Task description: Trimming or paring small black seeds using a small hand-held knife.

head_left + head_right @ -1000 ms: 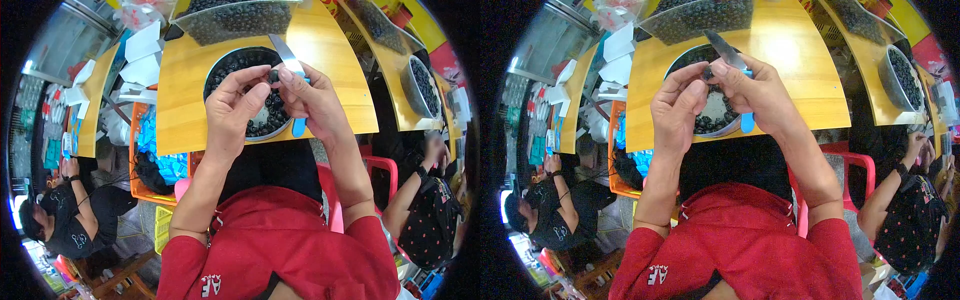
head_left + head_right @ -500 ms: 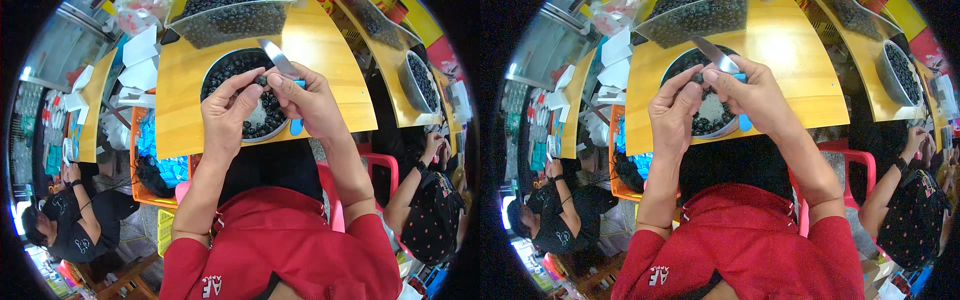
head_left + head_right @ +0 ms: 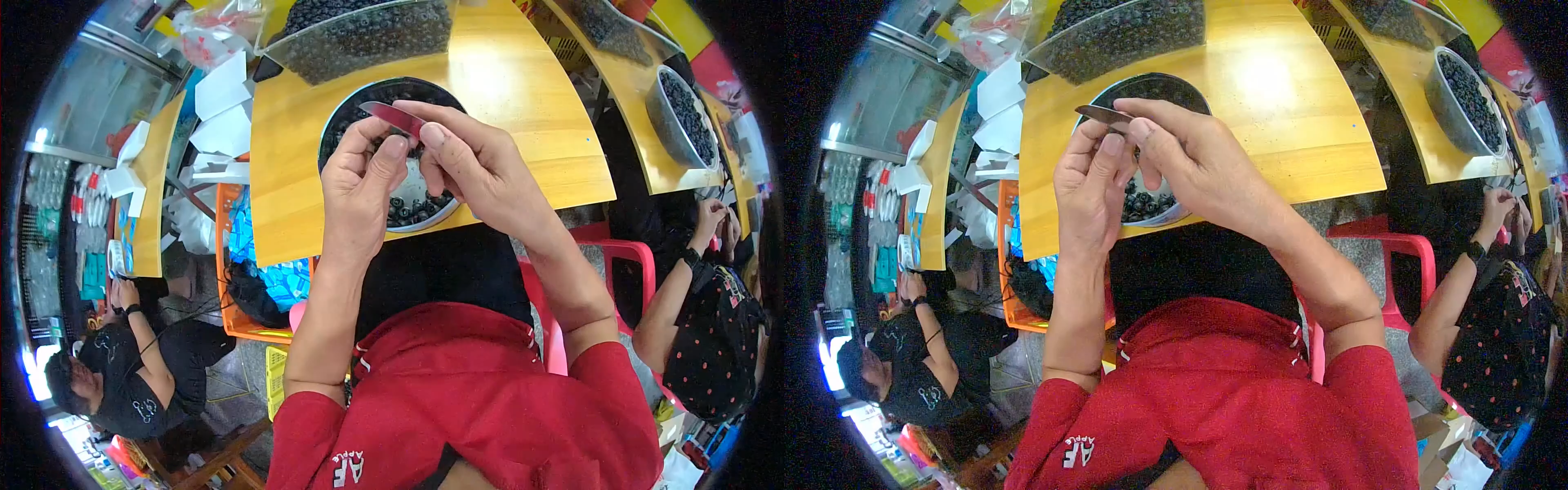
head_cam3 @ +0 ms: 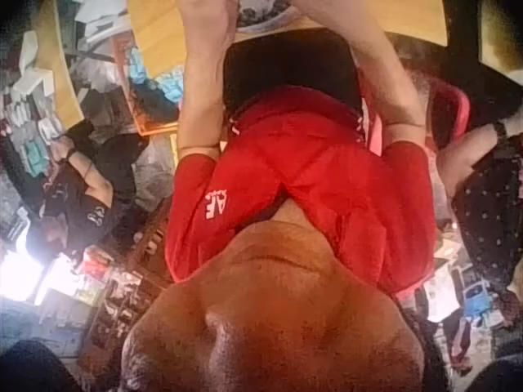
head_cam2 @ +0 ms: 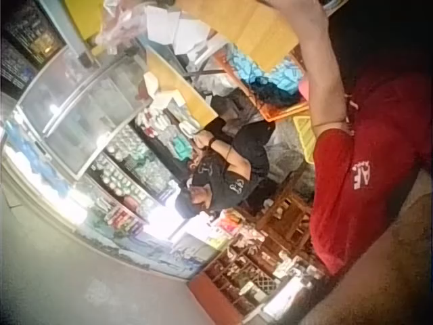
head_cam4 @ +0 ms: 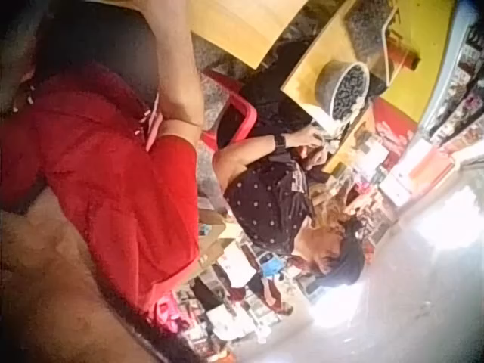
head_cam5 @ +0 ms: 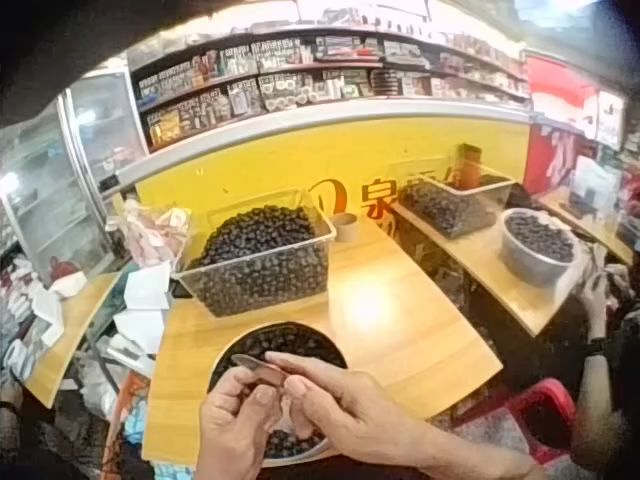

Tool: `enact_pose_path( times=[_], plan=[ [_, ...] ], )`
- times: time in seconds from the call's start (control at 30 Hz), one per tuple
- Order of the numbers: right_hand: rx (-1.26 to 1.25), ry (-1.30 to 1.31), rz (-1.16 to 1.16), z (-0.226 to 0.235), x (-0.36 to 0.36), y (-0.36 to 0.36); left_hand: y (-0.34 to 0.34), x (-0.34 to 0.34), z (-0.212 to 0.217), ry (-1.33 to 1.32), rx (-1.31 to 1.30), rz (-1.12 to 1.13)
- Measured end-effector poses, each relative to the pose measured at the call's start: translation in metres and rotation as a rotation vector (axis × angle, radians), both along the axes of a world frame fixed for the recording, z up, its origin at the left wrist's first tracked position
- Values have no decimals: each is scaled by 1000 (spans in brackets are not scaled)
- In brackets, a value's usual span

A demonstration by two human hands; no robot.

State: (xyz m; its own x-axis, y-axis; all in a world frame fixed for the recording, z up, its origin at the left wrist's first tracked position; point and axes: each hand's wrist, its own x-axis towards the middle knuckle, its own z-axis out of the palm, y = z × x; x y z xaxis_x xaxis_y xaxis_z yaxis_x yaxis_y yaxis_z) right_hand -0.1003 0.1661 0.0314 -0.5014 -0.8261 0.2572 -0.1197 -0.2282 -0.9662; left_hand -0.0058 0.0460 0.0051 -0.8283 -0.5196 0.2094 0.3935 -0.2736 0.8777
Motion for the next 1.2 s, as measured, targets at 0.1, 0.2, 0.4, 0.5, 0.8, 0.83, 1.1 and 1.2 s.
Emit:
enact_pose_path(
  times=[0.1, 0.2, 0.4, 0.5, 0.8, 0.83, 1.1, 1.2],
  plan=[
    [9, 9, -24, 0, 1, 0, 0, 1, 1, -19, -34, 17],
    [0, 15, -15, -1, 0, -2, 2, 1, 3, -15, -25, 25],
    [9, 8, 22, 1, -4, -3, -2, 2, -1, 38, 63, -6],
    [-8, -45, 43, -1, -4, -3, -1, 3, 0, 62, 114, -10],
    [-3, -60, 54, 2, -6, 0, -3, 3, 0, 111, 105, -86],
    [-4, -60, 54, 4, -6, 2, -3, 3, 1, 98, 107, -78],
    [5, 19, 12, 3, -4, 2, 0, 3, 9, -42, -234, 88],
    [70, 3, -4, 0, -10, 2, -2, 5, 6, -29, -123, 37]
  ],
)
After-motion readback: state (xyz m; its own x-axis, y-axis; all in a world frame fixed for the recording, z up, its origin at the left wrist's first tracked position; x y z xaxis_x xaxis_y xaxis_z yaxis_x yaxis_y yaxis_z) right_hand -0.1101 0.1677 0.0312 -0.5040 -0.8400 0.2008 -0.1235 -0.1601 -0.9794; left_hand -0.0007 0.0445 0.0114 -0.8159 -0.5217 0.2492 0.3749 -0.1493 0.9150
